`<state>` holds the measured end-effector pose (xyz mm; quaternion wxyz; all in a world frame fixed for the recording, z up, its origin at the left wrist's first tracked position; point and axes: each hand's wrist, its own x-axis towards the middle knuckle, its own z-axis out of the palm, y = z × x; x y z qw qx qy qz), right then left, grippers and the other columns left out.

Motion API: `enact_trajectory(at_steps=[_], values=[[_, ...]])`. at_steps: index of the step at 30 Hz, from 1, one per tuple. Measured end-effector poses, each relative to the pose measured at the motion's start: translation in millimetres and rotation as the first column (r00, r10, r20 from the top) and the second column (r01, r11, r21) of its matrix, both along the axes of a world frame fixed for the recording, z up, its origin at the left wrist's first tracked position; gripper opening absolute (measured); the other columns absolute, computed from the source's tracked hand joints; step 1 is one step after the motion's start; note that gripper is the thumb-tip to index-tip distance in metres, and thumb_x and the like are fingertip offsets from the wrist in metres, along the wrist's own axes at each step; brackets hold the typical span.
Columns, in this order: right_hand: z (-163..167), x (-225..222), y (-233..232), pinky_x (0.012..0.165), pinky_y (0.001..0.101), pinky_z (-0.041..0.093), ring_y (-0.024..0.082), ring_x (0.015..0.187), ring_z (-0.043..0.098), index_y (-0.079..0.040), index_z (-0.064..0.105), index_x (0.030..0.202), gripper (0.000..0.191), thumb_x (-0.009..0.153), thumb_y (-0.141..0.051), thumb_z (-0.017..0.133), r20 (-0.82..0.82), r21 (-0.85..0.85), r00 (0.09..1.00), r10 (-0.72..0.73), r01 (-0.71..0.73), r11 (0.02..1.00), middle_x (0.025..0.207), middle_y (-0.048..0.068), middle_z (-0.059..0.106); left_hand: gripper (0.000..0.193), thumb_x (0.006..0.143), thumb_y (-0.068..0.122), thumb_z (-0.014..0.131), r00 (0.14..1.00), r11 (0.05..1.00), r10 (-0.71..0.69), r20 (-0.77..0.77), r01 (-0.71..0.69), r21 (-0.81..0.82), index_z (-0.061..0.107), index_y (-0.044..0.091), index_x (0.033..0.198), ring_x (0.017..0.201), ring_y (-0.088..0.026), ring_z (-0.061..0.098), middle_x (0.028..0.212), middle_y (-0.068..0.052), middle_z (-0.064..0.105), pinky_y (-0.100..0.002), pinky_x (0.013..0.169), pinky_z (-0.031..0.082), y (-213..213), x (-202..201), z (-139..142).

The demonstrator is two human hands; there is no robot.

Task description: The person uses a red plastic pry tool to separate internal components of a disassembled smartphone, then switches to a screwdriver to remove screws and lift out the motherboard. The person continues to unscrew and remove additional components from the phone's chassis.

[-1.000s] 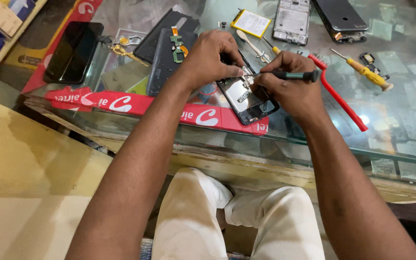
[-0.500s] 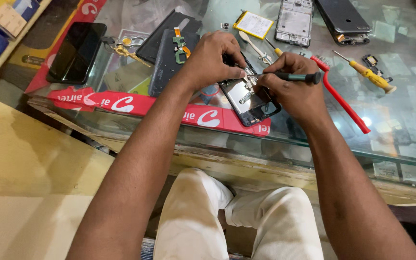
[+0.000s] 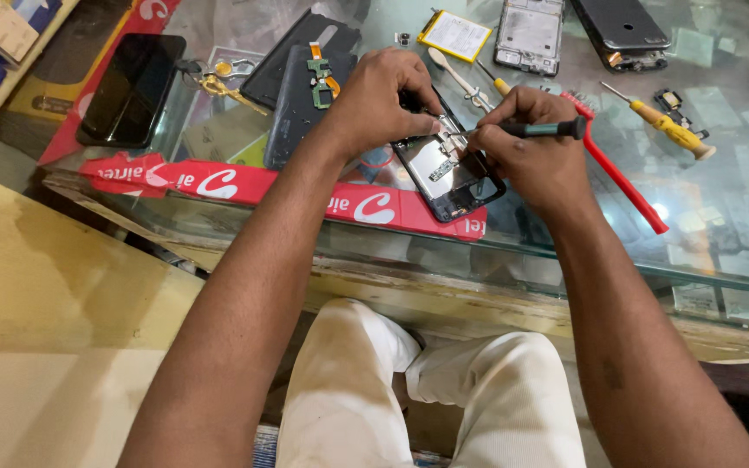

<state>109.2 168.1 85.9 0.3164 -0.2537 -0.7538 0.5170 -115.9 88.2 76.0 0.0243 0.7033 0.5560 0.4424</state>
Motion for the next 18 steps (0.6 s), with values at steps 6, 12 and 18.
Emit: enact_trajectory(at_steps=[6,12,18], values=[[1.4,-0.6,0.0,0.050,0.0206,0.048,0.006,0.060,0.062,-0.003,0.062,0.090,0.008,0.093,-0.006,0.068,-0.026,-0.004,1.000,-0.017,0.017,1.000,0.077,0.006,0.071,0.021,0.065,0.015,0.093,1.000,1.000,0.004,0.003,-0.004,0.004,0.081,0.011,0.081,0.085,-0.023,0.069,0.084,-0.005,0.070,-0.037,0.076,0.055,1.2,-0.7,-0.6],[1.0,-0.1,-0.1,0.049,0.0213,0.046,0.007,0.058,0.061,-0.002,0.061,0.089,0.009,0.093,-0.005,0.069,-0.016,-0.003,1.000,-0.013,0.013,1.000,0.077,0.008,0.072,0.021,0.065,0.016,0.093,1.000,1.000,-0.005,-0.011,0.005,0.001,0.081,0.011,0.082,0.087,-0.024,0.068,0.085,-0.005,0.070,-0.037,0.077,0.054,0.7,-1.4,-0.9],[0.0,-1.6,1.4,0.048,0.0214,0.046,0.007,0.058,0.061,-0.003,0.061,0.089,0.009,0.092,-0.005,0.070,-0.004,-0.022,1.000,-0.008,0.008,1.000,0.076,0.007,0.071,0.022,0.065,0.016,0.094,0.999,0.999,-0.024,-0.038,0.026,0.043,0.082,0.011,0.082,0.089,-0.024,0.069,0.086,-0.004,0.074,-0.038,0.080,0.055,0.2,-2.3,-1.9]])
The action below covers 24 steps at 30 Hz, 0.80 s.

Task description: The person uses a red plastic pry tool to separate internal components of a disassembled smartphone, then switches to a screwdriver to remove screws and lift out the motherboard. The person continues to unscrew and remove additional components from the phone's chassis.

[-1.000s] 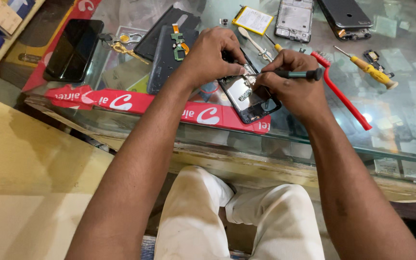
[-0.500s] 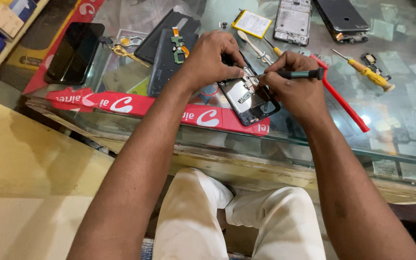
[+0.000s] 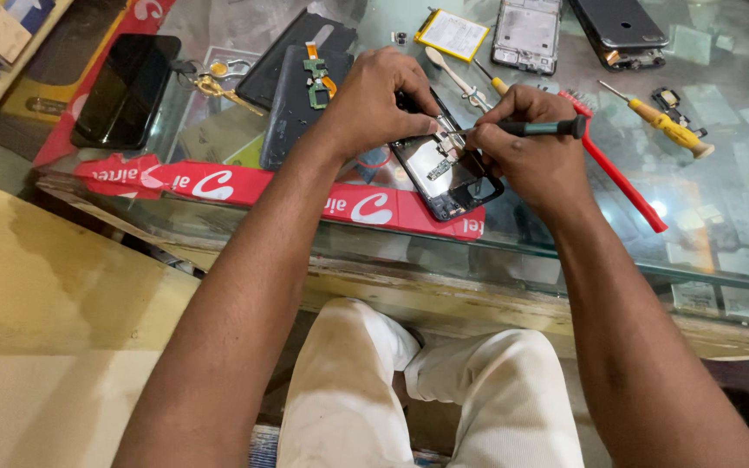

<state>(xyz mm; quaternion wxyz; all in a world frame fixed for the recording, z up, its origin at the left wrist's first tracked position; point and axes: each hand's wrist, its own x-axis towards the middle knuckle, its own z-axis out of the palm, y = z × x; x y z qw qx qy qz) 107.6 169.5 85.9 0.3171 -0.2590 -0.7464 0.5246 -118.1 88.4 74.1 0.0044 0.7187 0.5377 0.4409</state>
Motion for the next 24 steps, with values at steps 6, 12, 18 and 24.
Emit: enact_trajectory(at_steps=[6,12,18,24], values=[[0.9,0.3,-4.2,0.051,0.0214,0.048,0.006,0.061,0.063,-0.003,0.061,0.090,0.010,0.092,-0.004,0.071,-0.026,-0.002,0.999,0.018,-0.018,1.000,0.078,0.006,0.071,0.021,0.066,0.015,0.093,0.999,0.997,0.019,0.042,-0.016,-0.071,0.082,0.012,0.083,0.089,-0.021,0.070,0.087,-0.004,0.074,-0.035,0.078,0.056,-0.2,-0.6,-0.4],[0.9,-0.5,-3.8,0.050,0.0221,0.049,0.006,0.060,0.062,-0.005,0.062,0.090,0.012,0.092,-0.006,0.073,0.022,0.063,0.998,-0.054,0.053,0.997,0.078,0.005,0.070,0.022,0.065,0.014,0.093,0.999,0.999,0.006,0.034,-0.004,-0.047,0.082,0.011,0.084,0.089,-0.022,0.069,0.087,-0.005,0.074,-0.036,0.078,0.056,0.3,-1.5,-0.4],[-3.3,1.3,3.5,0.051,0.0225,0.050,0.007,0.060,0.062,-0.003,0.059,0.088,0.010,0.093,-0.004,0.068,-0.067,0.014,0.998,0.021,-0.020,1.000,0.080,0.007,0.072,0.021,0.065,0.016,0.093,0.998,0.998,0.035,0.052,-0.032,-0.063,0.081,0.012,0.082,0.089,-0.022,0.070,0.086,-0.004,0.074,-0.036,0.078,0.056,0.4,-0.5,-1.4],[-4.0,2.3,2.6,0.052,0.0211,0.049,0.007,0.059,0.062,-0.003,0.061,0.089,0.009,0.093,-0.004,0.069,0.010,0.059,1.000,0.012,-0.013,0.998,0.079,0.007,0.072,0.020,0.065,0.015,0.093,1.000,1.000,0.008,0.014,-0.008,-0.021,0.082,0.011,0.081,0.088,-0.023,0.069,0.085,-0.004,0.074,-0.038,0.079,0.055,1.7,-1.8,-3.2]])
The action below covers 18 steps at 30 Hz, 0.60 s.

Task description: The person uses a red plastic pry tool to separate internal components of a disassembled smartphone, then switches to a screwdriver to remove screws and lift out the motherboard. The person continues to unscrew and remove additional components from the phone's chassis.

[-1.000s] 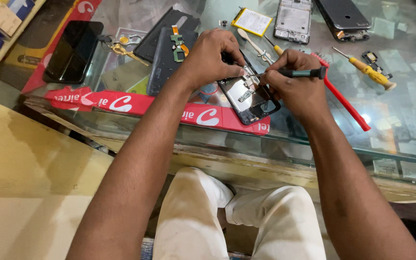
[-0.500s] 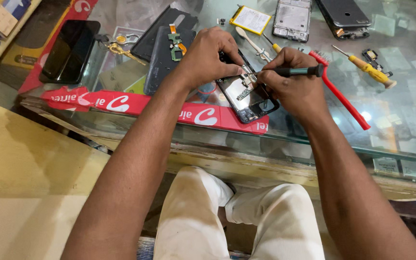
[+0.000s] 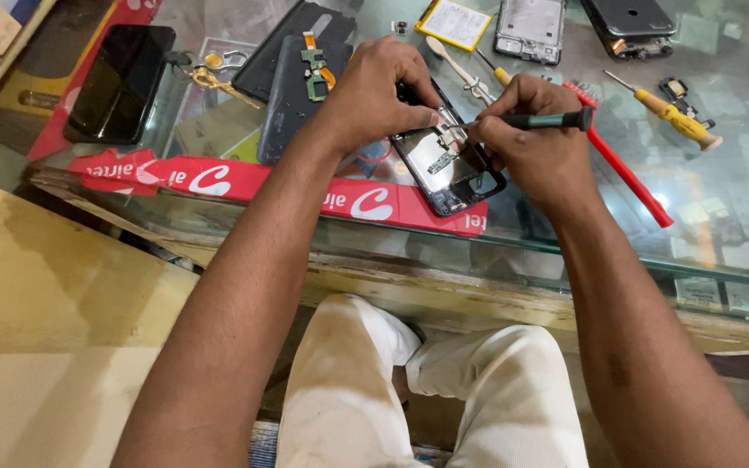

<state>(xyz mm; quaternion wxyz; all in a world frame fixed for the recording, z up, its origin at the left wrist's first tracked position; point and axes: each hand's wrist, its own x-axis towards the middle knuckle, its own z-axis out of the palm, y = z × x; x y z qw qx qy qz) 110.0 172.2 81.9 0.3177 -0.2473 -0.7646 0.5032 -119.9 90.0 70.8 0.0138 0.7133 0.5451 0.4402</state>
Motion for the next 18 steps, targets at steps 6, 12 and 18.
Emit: enact_trajectory(at_steps=[6,12,18], values=[[3.6,-0.4,-2.8,0.051,0.0218,0.048,0.007,0.060,0.061,-0.003,0.060,0.089,0.011,0.092,-0.003,0.070,-0.012,-0.009,1.000,-0.012,0.012,1.000,0.079,0.009,0.070,0.019,0.066,0.015,0.092,1.000,1.000,-0.003,0.018,0.003,-0.012,0.081,0.011,0.081,0.087,-0.022,0.069,0.085,-0.004,0.074,-0.037,0.078,0.056,1.3,-0.9,-1.2],[3.4,1.1,-3.0,0.052,0.0212,0.048,0.006,0.061,0.062,-0.003,0.060,0.090,0.008,0.094,-0.003,0.067,-0.044,-0.009,0.999,0.018,-0.018,1.000,0.079,0.006,0.072,0.020,0.065,0.014,0.093,1.000,1.000,0.007,0.003,-0.007,0.012,0.081,0.009,0.080,0.087,-0.024,0.069,0.085,-0.006,0.074,-0.038,0.076,0.056,0.9,-0.1,-1.7],[3.2,0.1,-4.8,0.051,0.0219,0.047,0.007,0.058,0.059,-0.002,0.061,0.090,0.010,0.093,-0.004,0.071,0.003,0.012,1.000,-0.010,0.010,1.000,0.075,0.005,0.068,0.019,0.067,0.014,0.092,1.000,1.000,-0.003,0.004,0.003,0.012,0.081,0.010,0.082,0.089,-0.025,0.069,0.086,-0.006,0.074,-0.039,0.078,0.055,-0.9,-1.4,-1.5]])
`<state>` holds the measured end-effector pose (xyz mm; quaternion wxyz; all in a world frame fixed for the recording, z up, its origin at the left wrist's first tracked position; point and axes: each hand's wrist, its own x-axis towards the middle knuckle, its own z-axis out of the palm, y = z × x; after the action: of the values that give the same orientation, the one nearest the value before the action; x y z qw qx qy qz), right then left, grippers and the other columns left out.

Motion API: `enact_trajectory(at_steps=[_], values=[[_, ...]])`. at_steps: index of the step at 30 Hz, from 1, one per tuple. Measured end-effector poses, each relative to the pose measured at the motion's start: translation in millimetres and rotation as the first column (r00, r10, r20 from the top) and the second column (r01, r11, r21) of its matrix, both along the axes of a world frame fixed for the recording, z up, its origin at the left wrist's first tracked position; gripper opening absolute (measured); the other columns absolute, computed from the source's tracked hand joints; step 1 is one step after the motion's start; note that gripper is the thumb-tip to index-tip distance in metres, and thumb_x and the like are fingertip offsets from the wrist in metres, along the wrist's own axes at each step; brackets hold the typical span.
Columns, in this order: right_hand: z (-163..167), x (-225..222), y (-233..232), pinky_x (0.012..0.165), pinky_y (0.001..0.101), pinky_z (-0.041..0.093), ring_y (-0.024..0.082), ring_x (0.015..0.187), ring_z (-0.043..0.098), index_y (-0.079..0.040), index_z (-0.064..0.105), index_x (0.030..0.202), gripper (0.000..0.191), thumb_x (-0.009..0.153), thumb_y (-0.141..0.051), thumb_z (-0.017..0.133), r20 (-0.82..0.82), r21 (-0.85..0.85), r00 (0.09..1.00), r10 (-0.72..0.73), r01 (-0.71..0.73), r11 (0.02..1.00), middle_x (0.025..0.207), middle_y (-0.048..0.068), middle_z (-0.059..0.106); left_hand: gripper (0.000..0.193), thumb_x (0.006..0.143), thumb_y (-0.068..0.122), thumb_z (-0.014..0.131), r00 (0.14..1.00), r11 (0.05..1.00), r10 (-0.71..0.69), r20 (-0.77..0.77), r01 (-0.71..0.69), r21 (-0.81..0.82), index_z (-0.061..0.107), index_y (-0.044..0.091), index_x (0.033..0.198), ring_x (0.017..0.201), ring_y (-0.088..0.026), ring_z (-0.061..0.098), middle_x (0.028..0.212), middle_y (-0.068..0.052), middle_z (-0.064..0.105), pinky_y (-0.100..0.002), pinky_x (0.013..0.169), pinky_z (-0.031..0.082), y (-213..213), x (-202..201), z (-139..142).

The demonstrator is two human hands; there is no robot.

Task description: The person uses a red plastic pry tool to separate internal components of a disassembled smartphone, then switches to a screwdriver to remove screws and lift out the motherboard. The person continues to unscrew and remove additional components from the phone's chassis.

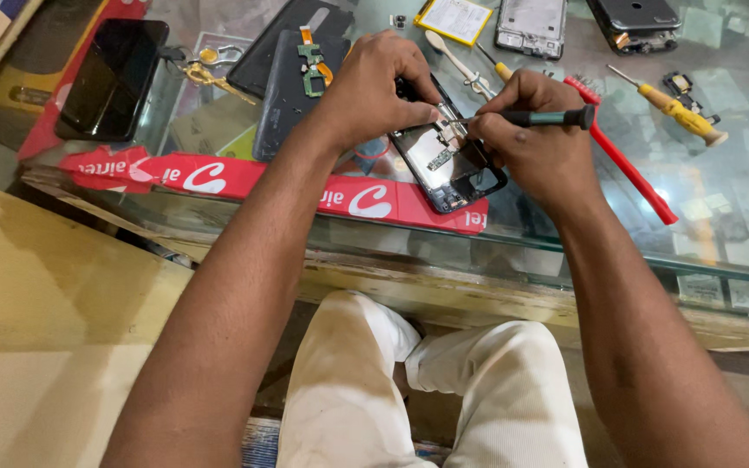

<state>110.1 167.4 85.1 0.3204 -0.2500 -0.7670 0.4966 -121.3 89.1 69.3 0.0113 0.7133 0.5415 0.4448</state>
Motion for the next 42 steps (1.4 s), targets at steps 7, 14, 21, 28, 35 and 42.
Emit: enact_trajectory(at_steps=[7,14,21,28,35,42], values=[[0.8,0.4,-2.2,0.054,0.0220,0.050,0.007,0.064,0.064,-0.003,0.061,0.091,0.013,0.093,-0.005,0.074,0.029,0.048,1.000,0.001,-0.002,0.999,0.080,0.006,0.072,0.018,0.068,0.015,0.092,1.000,1.000,-0.007,-0.017,0.007,0.016,0.081,0.011,0.082,0.091,-0.025,0.069,0.087,-0.005,0.074,-0.040,0.082,0.054,0.7,-2.3,-2.1],[-1.9,-0.5,-1.9,0.061,0.0223,0.055,0.007,0.073,0.071,-0.003,0.061,0.093,0.011,0.093,-0.004,0.072,-0.008,0.084,0.999,0.040,-0.039,0.996,0.086,0.006,0.074,0.017,0.069,0.014,0.092,0.999,1.000,-0.011,-0.036,0.012,0.007,0.080,0.011,0.081,0.090,-0.024,0.068,0.087,-0.004,0.074,-0.040,0.082,0.054,0.7,-4.4,-2.9],[-3.7,-1.9,-2.3,0.060,0.0224,0.054,0.007,0.068,0.067,-0.003,0.059,0.094,0.011,0.094,-0.004,0.070,-0.058,-0.010,0.998,0.041,-0.041,0.999,0.083,0.006,0.073,0.019,0.068,0.014,0.092,1.000,1.000,-0.013,-0.014,0.013,0.001,0.081,0.011,0.083,0.091,-0.024,0.069,0.089,-0.005,0.073,-0.038,0.081,0.055,-0.4,-4.1,-2.2],[-4.3,-4.5,1.1,0.056,0.0215,0.051,0.007,0.064,0.065,-0.002,0.059,0.090,0.012,0.093,-0.003,0.070,-0.041,0.023,0.999,0.022,-0.021,1.000,0.080,0.007,0.072,0.019,0.067,0.012,0.092,1.000,1.000,-0.011,0.018,0.011,-0.004,0.080,0.010,0.082,0.091,-0.023,0.069,0.089,-0.005,0.074,-0.037,0.082,0.055,-0.8,-2.5,-1.0],[-5.2,-3.1,0.8,0.055,0.0217,0.051,0.007,0.064,0.065,-0.002,0.059,0.091,0.009,0.092,-0.003,0.067,-0.042,-0.029,0.999,0.018,-0.019,0.999,0.079,0.006,0.072,0.019,0.067,0.012,0.094,0.999,1.000,-0.013,-0.040,0.014,0.021,0.080,0.010,0.080,0.090,-0.024,0.068,0.086,-0.004,0.073,-0.039,0.082,0.054,0.6,-3.8,-1.8],[-3.2,-2.5,-0.5,0.055,0.0221,0.051,0.008,0.065,0.065,-0.003,0.059,0.092,0.011,0.096,-0.003,0.069,-0.048,-0.007,0.998,0.039,-0.039,0.999,0.080,0.006,0.070,0.020,0.066,0.013,0.093,1.000,1.000,0.009,0.015,-0.009,-0.012,0.081,0.010,0.081,0.090,-0.023,0.069,0.087,-0.005,0.073,-0.037,0.077,0.055,0.3,-1.6,-1.7]])
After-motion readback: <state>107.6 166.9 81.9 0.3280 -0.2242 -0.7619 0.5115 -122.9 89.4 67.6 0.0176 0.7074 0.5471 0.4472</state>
